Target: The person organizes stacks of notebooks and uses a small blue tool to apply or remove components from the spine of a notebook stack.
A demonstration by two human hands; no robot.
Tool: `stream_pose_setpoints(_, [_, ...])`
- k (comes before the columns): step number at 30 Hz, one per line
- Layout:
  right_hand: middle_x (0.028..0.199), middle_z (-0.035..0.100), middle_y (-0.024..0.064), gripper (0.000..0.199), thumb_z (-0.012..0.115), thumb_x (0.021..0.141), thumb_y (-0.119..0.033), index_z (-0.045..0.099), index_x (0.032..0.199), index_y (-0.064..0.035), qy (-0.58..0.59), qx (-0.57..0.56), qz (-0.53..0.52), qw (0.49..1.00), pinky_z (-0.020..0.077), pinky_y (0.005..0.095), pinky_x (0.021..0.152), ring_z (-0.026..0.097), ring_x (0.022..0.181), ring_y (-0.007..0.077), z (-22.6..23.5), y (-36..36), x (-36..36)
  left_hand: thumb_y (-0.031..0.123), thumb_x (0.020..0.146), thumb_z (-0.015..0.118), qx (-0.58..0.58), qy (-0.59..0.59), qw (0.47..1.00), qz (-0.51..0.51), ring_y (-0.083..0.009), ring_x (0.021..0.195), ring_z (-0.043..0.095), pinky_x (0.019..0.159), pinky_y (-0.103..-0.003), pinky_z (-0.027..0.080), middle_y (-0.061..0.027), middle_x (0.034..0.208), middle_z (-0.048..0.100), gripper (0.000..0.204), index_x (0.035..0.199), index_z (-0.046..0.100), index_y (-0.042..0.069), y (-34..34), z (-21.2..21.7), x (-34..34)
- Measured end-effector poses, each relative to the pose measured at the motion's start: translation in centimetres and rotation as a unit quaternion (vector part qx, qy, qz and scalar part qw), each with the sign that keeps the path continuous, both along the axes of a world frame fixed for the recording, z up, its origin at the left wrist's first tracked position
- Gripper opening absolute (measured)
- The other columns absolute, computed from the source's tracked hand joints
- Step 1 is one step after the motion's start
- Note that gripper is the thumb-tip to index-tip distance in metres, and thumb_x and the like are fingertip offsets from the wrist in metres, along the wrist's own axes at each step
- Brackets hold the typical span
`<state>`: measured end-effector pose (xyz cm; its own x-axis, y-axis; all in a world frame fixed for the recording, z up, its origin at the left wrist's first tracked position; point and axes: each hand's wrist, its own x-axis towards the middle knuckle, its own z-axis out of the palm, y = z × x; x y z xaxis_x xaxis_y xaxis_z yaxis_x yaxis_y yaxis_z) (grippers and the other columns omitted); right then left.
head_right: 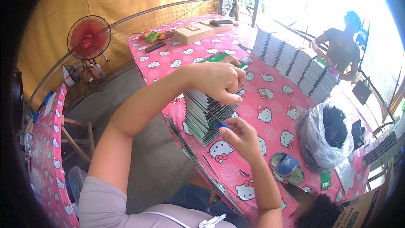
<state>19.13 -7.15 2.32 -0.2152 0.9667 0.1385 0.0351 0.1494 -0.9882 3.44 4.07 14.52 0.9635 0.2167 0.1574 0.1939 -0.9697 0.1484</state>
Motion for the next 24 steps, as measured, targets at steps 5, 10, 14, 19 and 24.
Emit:
stream_pose_setpoints(5, [0.09, 0.059, 0.0122, 0.042, 0.08, 0.066, -0.017, 0.058, 0.098, -0.0007, -0.284, 0.417, -0.199, 0.84, 0.0489, 0.0331, 0.071, 0.061, 0.081, 0.0237, -0.7, -0.9, -0.4, 0.029, 0.08, 0.052, -0.014, 0.005, 1.0, 0.001, -0.0132, 0.085, 0.057, 0.103, -0.045, 0.022, -0.0013, 0.05, 0.056, 0.041, 0.047, 0.062, 0.006, -0.2, 0.2, 0.0])
stream_pose_setpoints(10, [0.085, 0.061, 0.0119, 0.039, 0.08, 0.066, -0.02, 0.061, 0.096, -0.002, -0.256, 0.405, -0.188, 0.857, 0.0493, 0.0351, 0.067, 0.062, 0.077, 0.024, -0.8, -0.4, -0.5, 0.03, 0.079, 0.053, -0.012, 0.011, 1.0, 0.006, -0.0134, 0.086, 0.057, 0.104, -0.045, 0.022, -0.0013, 0.051, 0.057, 0.04, 0.049, 0.063, 0.006, -0.1, 0.3, 0.2])
stream_pose_setpoints(14, [0.077, 0.063, 0.0114, 0.034, 0.077, 0.071, -0.019, 0.061, 0.093, 0.002, -0.124, 0.162, -0.042, 0.978, 0.0501, 0.0295, 0.057, 0.063, 0.065, 0.0189, -0.2, 0.7, 0.8, 0.03, 0.079, 0.054, -0.005, 0.009, 1.0, 0.009, -0.0135, 0.085, 0.057, 0.104, -0.044, 0.022, -0.0014, 0.053, 0.058, 0.039, 0.049, 0.064, 0.007, 0.1, -0.1, 0.0])
stream_pose_setpoints(19, [0.075, 0.065, 0.0095, 0.03, 0.067, 0.085, -0.024, 0.059, 0.093, 0.0038, 0.111, -0.163, 0.106, 0.975, 0.0487, 0.0225, 0.055, 0.063, 0.062, 0.0151, -0.6, 1.1, 1.6, 0.03, 0.079, 0.054, -0.013, 0.001, 1.0, 0.006, -0.0135, 0.084, 0.057, 0.103, -0.043, 0.023, -0.0018, 0.053, 0.058, 0.039, 0.049, 0.064, 0.007, 0.0, 0.0, 0.1])
stream_pose_setpoints(24, [0.079, 0.062, 0.0091, 0.037, 0.075, 0.074, -0.025, 0.059, 0.096, -0.0004, -0.27, 0.363, -0.159, 0.877, 0.047, 0.0285, 0.057, 0.061, 0.067, 0.0184, -1.0, -0.6, 0.1, 0.03, 0.079, 0.054, -0.015, 0.001, 1.0, 0.012, -0.0126, 0.086, 0.058, 0.104, -0.042, 0.023, -0.0026, 0.056, 0.059, 0.039, 0.049, 0.064, 0.007, -0.3, 0.3, -0.2])
